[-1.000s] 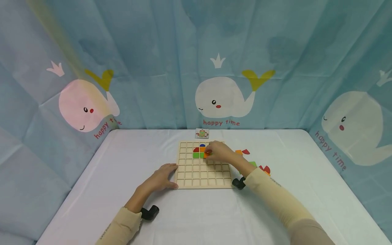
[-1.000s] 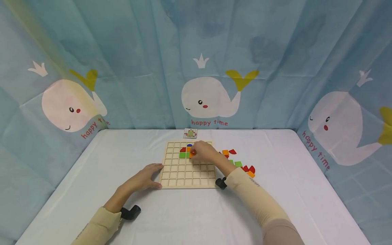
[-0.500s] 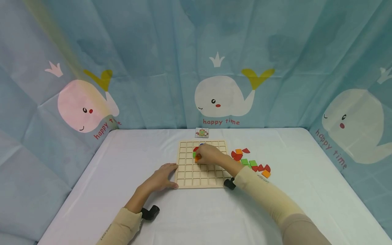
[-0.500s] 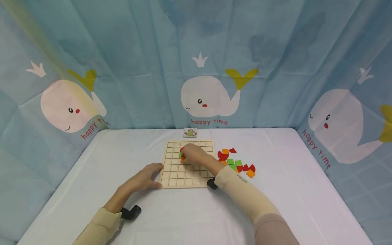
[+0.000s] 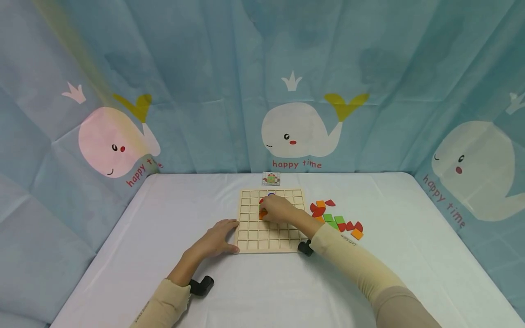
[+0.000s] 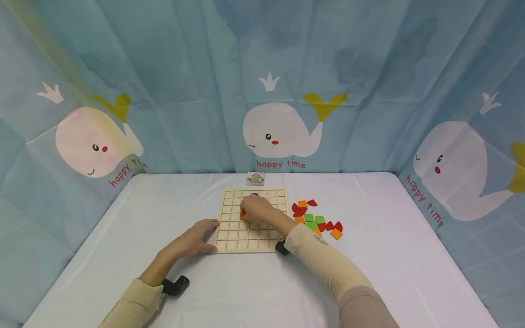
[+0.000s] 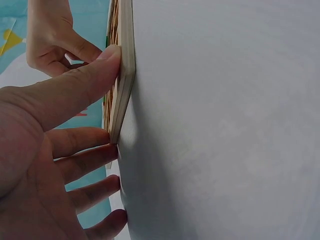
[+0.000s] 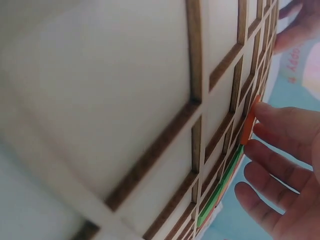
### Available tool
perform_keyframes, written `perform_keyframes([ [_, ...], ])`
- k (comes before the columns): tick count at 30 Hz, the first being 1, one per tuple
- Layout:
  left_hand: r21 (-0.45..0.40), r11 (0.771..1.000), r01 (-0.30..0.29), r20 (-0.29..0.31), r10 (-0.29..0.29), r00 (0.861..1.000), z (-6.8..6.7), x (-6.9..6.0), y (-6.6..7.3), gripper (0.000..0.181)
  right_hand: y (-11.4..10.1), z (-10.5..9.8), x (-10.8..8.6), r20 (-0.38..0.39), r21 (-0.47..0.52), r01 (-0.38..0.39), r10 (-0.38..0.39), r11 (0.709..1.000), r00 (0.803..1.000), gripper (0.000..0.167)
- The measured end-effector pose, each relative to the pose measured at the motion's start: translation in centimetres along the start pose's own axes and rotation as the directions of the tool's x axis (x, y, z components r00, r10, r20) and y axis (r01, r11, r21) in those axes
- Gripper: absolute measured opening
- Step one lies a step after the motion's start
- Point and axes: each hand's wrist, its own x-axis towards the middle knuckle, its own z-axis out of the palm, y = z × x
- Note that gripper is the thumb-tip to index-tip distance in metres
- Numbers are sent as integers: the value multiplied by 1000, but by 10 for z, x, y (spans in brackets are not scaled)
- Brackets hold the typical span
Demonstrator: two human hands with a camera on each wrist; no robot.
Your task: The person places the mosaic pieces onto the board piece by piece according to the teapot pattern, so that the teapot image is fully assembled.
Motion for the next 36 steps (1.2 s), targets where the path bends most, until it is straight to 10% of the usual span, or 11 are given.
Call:
perform_keyframes([
  [17, 7, 1000, 4, -4, -4, 1000, 0, -1, 1, 82, 0, -7, -10, -8, 7, -4, 4, 1000, 1000, 8],
  [36, -3, 1000, -2, -11, 2, 1000, -1, -2, 0, 82, 52, -30, -86, -49, 112, -168, 174, 979, 984, 19],
])
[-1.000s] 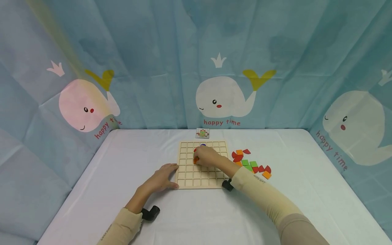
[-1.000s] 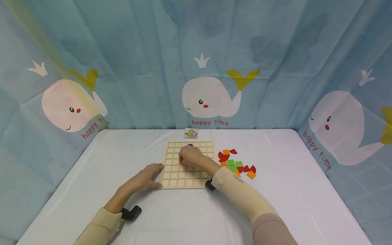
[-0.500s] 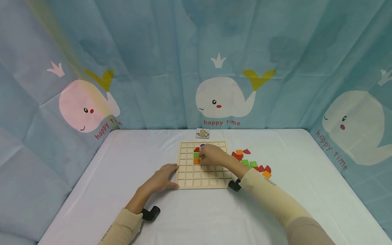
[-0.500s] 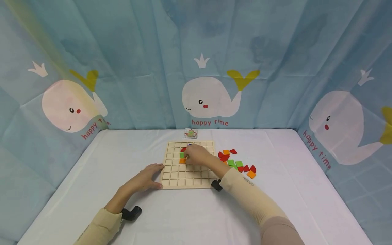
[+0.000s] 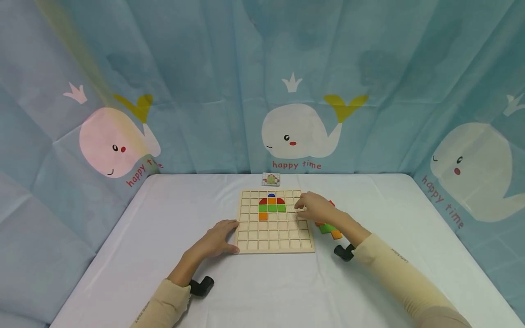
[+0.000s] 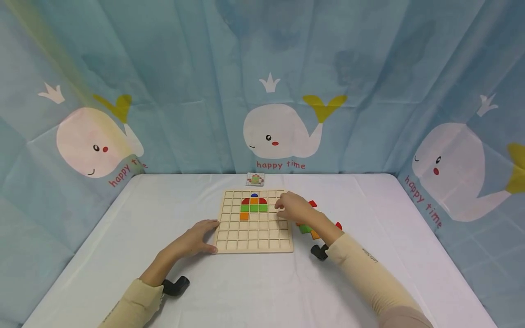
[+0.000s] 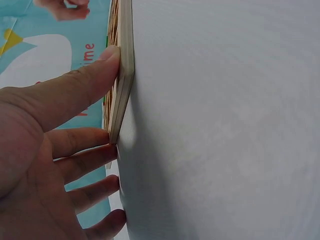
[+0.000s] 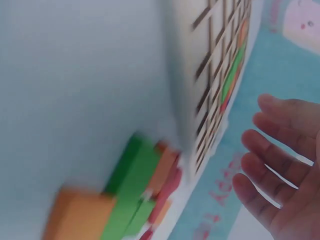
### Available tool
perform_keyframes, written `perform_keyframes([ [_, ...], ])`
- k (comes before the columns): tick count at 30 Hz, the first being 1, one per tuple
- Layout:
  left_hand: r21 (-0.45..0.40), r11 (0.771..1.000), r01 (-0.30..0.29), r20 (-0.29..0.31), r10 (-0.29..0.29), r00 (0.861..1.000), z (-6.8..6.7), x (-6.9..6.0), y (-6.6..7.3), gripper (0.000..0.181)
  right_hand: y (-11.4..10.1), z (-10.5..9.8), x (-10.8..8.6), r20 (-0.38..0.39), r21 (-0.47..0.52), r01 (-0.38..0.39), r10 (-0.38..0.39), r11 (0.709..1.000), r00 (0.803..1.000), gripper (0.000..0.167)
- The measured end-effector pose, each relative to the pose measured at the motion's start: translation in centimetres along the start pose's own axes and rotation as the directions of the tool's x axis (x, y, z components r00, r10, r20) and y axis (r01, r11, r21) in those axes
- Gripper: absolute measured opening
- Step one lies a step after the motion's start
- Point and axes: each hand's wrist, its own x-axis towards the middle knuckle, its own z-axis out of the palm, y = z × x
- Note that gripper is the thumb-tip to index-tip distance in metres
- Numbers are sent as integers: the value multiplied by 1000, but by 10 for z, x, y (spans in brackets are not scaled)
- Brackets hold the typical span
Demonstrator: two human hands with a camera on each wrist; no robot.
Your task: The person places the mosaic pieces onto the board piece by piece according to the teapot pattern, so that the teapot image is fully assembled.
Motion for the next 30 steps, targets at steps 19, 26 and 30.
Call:
perform_keyframes([
  [19, 4, 1000, 7, 9, -7, 1000, 1, 0, 1, 83, 68, -6, -47, 113, 46, -280, 274, 959, 955, 20],
  [26, 17, 1000, 6, 10, -6, 1000, 0, 0, 0, 83, 80, -4, -55, 143, 82, -328, 315, 941, 938, 21],
  [30, 10, 1000, 5, 10, -5, 1000, 1, -1, 0, 83, 85, -3, -54, 151, 80, -349, 335, 934, 930, 21],
])
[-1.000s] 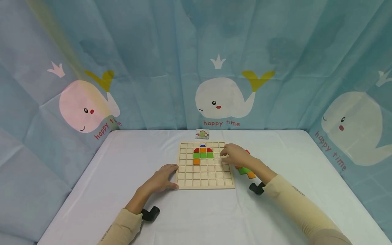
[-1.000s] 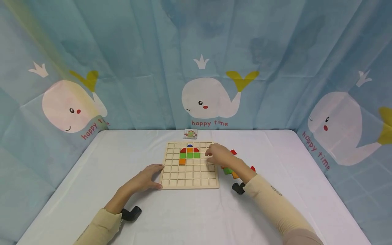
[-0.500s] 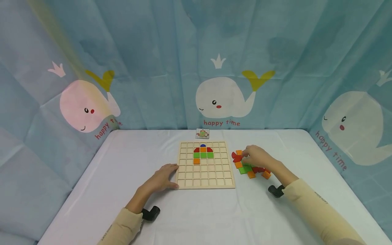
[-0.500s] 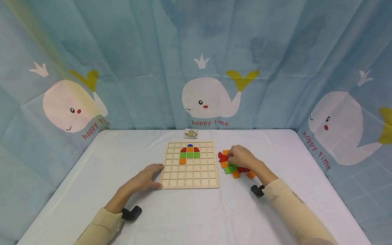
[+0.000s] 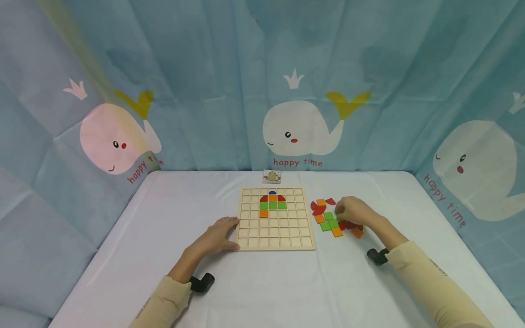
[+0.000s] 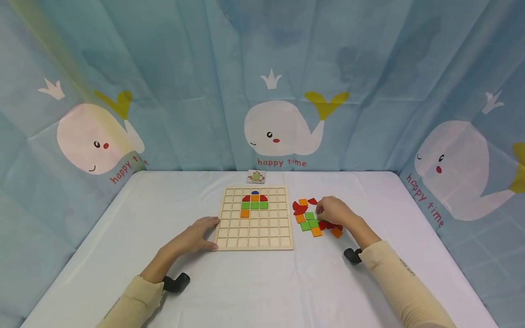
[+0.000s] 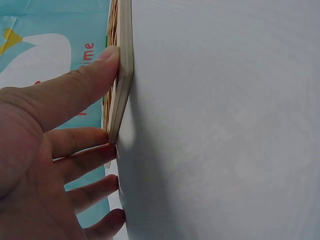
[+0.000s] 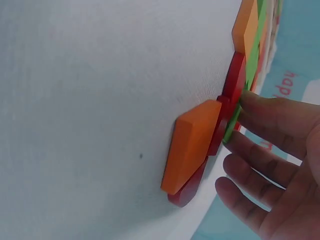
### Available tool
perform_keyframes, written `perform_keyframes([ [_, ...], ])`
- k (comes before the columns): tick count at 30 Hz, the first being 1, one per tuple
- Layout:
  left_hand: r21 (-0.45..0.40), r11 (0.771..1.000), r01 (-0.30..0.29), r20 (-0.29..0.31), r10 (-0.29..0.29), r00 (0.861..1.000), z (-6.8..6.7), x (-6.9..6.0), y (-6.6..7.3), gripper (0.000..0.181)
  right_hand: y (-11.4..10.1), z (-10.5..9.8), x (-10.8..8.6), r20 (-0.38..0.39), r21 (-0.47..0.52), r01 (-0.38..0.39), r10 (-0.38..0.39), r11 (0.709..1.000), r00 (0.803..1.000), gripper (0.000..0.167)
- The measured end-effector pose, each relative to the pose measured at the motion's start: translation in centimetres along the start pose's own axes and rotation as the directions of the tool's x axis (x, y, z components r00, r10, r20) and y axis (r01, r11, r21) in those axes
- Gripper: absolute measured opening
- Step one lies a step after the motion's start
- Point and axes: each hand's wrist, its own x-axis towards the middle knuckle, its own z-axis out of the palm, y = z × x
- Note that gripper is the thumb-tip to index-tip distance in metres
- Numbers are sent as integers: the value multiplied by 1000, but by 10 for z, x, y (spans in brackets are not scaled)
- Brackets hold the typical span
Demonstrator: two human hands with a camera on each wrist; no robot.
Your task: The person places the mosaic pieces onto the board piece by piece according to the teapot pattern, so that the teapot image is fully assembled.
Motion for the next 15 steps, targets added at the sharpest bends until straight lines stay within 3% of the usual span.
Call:
perform_keyframes([
  [15, 0, 1000, 1, 0, -1, 1000, 0, 0, 0, 83, 10, -5, -5, 20, 52, -65, 64, 997, 998, 29],
])
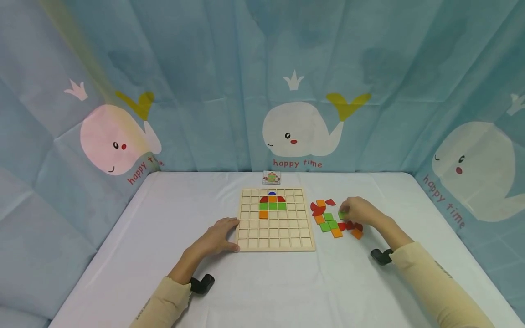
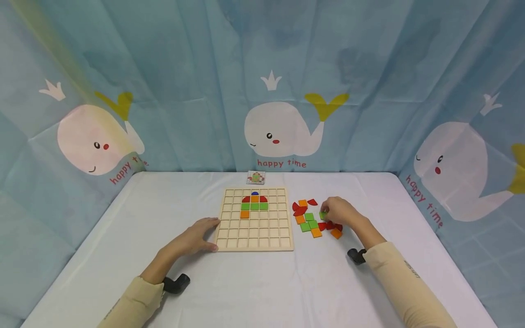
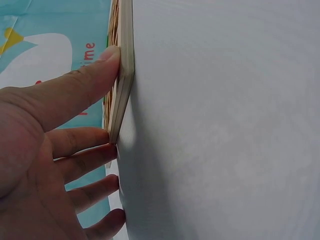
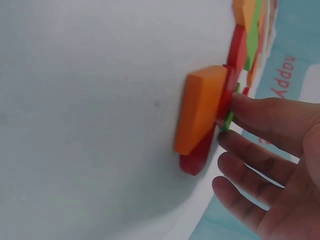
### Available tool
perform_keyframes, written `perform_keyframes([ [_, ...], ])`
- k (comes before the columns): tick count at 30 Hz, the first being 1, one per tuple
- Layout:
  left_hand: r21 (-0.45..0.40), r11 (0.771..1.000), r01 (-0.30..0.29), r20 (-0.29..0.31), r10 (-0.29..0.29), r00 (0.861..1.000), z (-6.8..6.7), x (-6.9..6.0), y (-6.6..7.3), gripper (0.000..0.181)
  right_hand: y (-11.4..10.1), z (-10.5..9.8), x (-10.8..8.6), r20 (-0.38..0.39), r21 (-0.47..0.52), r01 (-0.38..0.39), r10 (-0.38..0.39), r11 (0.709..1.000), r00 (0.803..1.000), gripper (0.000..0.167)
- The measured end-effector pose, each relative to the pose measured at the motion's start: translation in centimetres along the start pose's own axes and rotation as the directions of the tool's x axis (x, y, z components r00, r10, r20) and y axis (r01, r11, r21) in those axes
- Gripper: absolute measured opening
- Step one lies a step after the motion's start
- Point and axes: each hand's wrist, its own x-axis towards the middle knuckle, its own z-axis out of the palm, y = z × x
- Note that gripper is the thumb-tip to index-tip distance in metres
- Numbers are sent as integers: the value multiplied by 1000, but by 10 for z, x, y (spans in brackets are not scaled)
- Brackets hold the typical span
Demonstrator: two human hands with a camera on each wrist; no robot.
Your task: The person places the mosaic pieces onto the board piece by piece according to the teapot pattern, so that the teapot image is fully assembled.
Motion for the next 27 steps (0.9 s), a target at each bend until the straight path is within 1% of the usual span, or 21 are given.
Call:
perform_keyframes([
  [9, -23, 1000, 9, -2, -9, 1000, 1, -2, 2, 82, -2, 5, 1, -45, -57, 32, -35, 998, 998, 29],
  [13, -20, 1000, 10, -7, -10, 1000, 0, -3, 3, 82, -8, 2, 2, -76, -68, 38, -43, 997, 996, 30],
  [16, -16, 1000, 9, -8, -9, 1000, 0, -3, 3, 82, -16, 0, 4, -98, -71, 63, -70, 995, 993, 30],
  [22, -10, 1000, 7, -7, -7, 1000, 1, -2, 2, 82, -40, 0, 9, -120, -89, 154, -164, 984, 979, 28],
  [24, -7, 1000, 5, -7, -5, 1000, 0, -2, 1, 82, -49, 1, 11, -123, -87, 197, -207, 977, 971, 27],
  [27, -10, 1000, 4, -9, -4, 1000, 0, -1, 1, 83, -63, 3, 16, -139, -83, 263, -273, 961, 952, 25],
])
